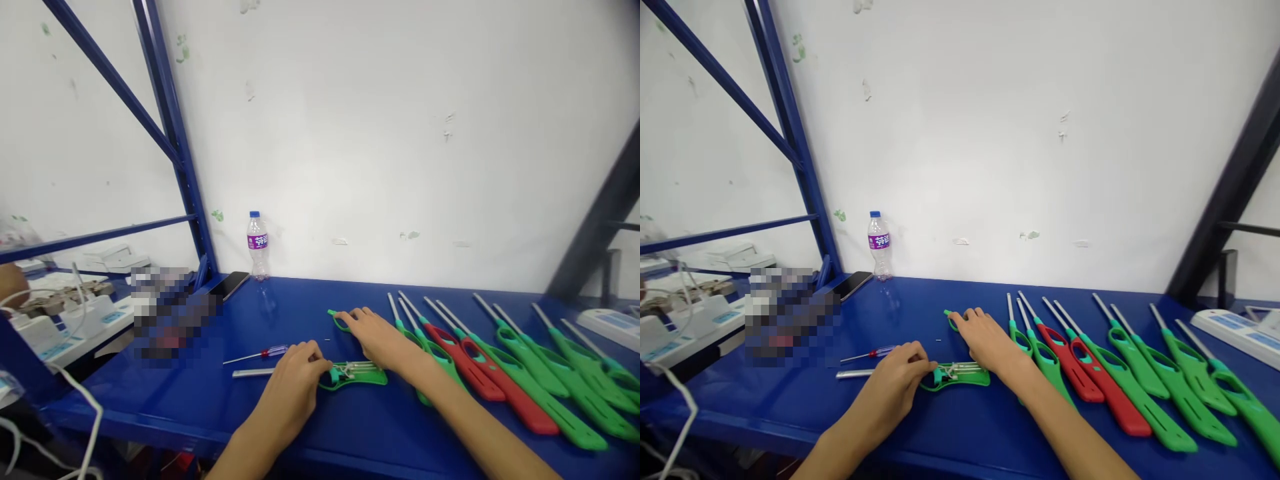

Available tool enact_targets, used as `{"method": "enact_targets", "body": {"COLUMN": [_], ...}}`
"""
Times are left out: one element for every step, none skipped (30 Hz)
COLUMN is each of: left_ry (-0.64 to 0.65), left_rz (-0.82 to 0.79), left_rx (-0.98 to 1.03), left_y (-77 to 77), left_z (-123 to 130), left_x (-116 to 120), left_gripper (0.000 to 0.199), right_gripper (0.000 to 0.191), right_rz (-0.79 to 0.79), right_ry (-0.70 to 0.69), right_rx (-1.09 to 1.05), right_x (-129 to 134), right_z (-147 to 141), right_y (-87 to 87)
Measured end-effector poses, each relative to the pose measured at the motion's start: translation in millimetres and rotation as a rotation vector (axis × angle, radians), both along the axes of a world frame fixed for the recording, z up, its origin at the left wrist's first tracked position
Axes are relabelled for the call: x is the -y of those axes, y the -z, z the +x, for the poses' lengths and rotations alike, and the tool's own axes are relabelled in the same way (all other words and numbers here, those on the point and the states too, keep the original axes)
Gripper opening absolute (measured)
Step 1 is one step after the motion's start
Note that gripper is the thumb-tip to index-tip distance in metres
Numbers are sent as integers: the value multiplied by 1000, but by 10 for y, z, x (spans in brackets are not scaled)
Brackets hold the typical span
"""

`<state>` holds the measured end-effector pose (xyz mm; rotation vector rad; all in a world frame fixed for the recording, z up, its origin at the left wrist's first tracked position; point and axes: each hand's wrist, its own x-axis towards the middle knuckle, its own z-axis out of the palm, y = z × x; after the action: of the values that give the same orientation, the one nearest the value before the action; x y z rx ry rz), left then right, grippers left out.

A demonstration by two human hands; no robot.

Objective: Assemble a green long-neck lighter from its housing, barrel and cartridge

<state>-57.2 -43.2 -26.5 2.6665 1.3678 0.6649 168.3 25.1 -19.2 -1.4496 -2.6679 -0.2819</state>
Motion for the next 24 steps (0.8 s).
{"method": "enact_targets", "body": {"left_ry": [0, 2, 5, 10, 15, 21, 27, 31, 35, 37, 39, 42, 43, 45, 46, 45, 43, 42, 43, 44, 43, 42, 41, 39], "left_rz": [1, 0, 0, -2, -4, -8, -13, -19, -26, -33, -41, -47, -52, -57, -60, -61, -63, -64, -67, -71, -74, -79, -83, -87], "left_rx": [23, 44, 63, 82, 102, 121, 140, 158, 174, 187, 197, 204, 211, 216, 221, 225, 230, 234, 237, 241, 246, 250, 254, 257], "left_y": [16, 28, 38, 44, 46, 46, 43, 40, 36, 33, 31, 30, 29, 29, 29, 30, 30, 30, 30, 31, 32, 33, 35, 36], "left_z": [4, 5, 6, 5, 5, 5, 6, 7, 9, 11, 12, 14, 14, 14, 13, 12, 11, 9, 8, 7, 7, 7, 7, 7], "left_x": [-6, -11, -14, -16, -16, -14, -12, -10, -9, -9, -10, -12, -14, -15, -15, -15, -13, -10, -7, -5, -4, -5, -7, -10], "left_gripper": [43, 42, 41, 40, 40, 40, 39, 38, 37, 36, 35, 35, 35, 35, 36, 37, 37, 37, 37, 36, 36, 36, 36, 35], "right_gripper": [83, 84, 84, 84, 83, 82, 81, 80, 81, 82, 85, 88, 90, 91, 91, 91, 92, 93, 95, 96, 96, 95, 95, 95], "right_rz": [3, 7, 11, 15, 19, 22, 26, 30, 34, 37, 40, 43, 47, 51, 57, 63, 68, 72, 75, 77, 80, 82, 84, 85], "right_ry": [2, 4, 8, 12, 15, 19, 23, 26, 31, 36, 42, 49, 57, 65, 72, 78, 81, 82, 82, 83, 86, 91, 96, 101], "right_rx": [-4, -7, -10, -12, -12, -12, -9, -5, 1, 11, 22, 33, 44, 54, 62, 69, 76, 82, 89, 93, 95, 94, 90, 83], "right_x": [-16, -29, -39, -46, -51, -54, -54, -53, -51, -49, -46, -43, -39, -35, -30, -25, -19, -13, -7, -2, 2, 6, 7, 7], "right_z": [5, 9, 13, 15, 17, 17, 13, 7, -4, -17, -33, -51, -68, -84, -96, -106, -111, -113, -113, -112, -110, -107, -103, -97], "right_y": [17, 30, 38, 41, 42, 40, 37, 34, 32, 30, 30, 31, 31, 30, 28, 24, 19, 13, 7, 2, -3, -7, -10, -14]}}
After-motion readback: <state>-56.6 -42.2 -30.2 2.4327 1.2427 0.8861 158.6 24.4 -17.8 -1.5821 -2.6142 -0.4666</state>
